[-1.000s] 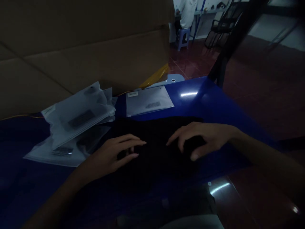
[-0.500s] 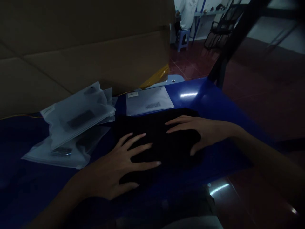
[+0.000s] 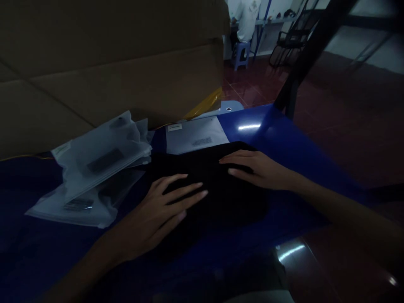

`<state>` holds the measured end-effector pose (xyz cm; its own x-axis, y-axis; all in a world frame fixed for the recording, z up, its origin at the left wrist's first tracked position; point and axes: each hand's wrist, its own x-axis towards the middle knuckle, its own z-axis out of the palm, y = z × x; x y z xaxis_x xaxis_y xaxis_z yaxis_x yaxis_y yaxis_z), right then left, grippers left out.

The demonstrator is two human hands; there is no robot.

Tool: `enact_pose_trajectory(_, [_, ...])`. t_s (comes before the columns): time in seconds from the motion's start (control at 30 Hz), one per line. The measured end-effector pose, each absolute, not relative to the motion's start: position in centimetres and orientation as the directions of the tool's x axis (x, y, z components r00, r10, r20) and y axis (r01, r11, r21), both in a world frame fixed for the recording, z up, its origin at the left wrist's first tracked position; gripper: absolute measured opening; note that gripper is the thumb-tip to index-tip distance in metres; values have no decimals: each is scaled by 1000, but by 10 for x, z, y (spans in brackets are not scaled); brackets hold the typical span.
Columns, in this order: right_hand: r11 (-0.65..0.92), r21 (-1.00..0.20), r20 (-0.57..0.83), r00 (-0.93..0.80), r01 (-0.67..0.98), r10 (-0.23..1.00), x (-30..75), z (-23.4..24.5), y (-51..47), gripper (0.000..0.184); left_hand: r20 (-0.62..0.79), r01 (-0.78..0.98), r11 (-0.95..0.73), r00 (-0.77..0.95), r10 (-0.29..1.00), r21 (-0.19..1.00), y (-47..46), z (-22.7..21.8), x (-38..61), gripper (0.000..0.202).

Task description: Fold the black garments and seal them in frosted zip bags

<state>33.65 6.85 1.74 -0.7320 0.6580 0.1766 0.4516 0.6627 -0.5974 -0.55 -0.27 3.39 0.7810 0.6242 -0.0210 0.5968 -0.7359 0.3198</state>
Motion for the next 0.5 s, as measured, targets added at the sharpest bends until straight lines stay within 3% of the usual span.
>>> enact_pose_trajectory(0.13, [746,-446,258,-727,495,636,330,8,68,38,75,703,-696,693,717,146,0,21,-6,68])
enact_pose_trajectory(0.27, [816,-284,229,-791,503,567,335,7,68,59,-3,736,-666,672,741,121,2,10,-10,93])
enact_pose_trajectory(0.4, [774,-299,76,-795,558,602,346,7,70,88,-57,746,-652,663,746,136,0,10,-14,102])
enact_pose_trajectory(0.5, [762,-314,34,-795,567,606,351,2,75,79,-79,738,-660,673,735,145,-2,13,-15,105])
